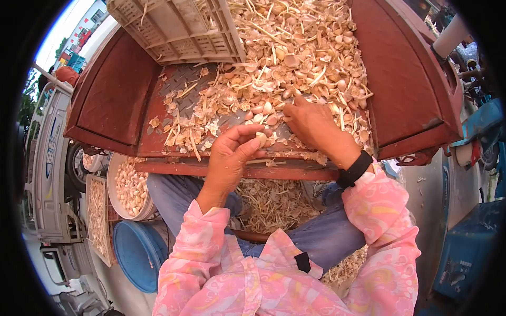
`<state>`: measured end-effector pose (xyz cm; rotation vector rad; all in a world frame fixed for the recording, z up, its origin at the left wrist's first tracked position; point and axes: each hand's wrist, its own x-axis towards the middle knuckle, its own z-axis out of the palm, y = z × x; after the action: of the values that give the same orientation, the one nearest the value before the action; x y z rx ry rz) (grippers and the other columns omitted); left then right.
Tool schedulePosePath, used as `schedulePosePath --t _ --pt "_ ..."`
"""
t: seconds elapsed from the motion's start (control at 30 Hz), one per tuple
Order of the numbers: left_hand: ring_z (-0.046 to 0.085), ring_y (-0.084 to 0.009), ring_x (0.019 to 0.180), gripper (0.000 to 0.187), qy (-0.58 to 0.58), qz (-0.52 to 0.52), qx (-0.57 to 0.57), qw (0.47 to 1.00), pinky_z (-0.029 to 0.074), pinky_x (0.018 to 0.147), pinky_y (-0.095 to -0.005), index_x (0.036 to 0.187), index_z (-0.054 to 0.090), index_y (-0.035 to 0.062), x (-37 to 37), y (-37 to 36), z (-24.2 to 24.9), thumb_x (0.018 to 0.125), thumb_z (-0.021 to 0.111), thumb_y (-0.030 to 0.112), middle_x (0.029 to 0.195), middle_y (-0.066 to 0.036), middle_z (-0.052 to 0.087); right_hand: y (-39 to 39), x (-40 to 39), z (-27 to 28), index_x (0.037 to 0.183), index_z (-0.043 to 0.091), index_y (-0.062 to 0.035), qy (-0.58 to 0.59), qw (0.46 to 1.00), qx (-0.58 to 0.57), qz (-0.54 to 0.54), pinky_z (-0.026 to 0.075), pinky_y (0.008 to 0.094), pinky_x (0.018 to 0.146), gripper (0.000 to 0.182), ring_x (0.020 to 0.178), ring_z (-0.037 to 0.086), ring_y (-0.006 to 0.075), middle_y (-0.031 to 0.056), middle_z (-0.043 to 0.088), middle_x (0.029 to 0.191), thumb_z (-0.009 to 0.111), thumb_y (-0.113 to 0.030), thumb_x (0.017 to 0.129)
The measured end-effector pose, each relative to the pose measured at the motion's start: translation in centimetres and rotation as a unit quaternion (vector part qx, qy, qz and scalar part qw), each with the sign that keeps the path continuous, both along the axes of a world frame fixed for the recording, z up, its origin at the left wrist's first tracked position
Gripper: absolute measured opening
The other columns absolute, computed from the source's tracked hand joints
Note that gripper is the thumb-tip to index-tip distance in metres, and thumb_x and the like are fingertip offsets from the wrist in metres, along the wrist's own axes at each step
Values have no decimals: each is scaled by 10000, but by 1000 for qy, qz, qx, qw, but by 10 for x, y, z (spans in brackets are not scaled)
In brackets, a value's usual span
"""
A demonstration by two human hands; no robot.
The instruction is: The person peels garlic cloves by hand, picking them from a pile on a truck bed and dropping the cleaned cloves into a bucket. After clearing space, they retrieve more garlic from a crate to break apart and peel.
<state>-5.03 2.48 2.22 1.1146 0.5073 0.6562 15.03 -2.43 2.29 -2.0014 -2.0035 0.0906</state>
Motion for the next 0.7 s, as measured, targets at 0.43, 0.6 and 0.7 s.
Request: schedulePosePath --t 0.43,0.6,0.7 --pt "629 -129 839 269 -101 -17 -183 978 532 717 -194 1122 530 -37 -4 -5 -12 883 562 83 998 -120 625 -13 -18 28 1021 556 -28 465 882 -77 23 442 276 637 199 719 550 170 51 551 803 587 -109 842" --pt "631 -112 761 252 -86 -34 -214 972 525 640 -174 1096 522 -29 -6 -1 -16 896 554 122 966 -131 631 -13 -18 12 994 598 -34 324 925 71 184 438 285 634 170 730 555 170 60 570 833 600 -52 825" --pt "632 -114 753 237 -86 -50 -243 965 531 635 -174 1087 528 -30 -6 -1 -16 909 530 126 962 -152 629 -17 -21 17 967 602 -28 401 905 14 142 432 279 623 144 730 551 149 61 576 833 604 -54 825"
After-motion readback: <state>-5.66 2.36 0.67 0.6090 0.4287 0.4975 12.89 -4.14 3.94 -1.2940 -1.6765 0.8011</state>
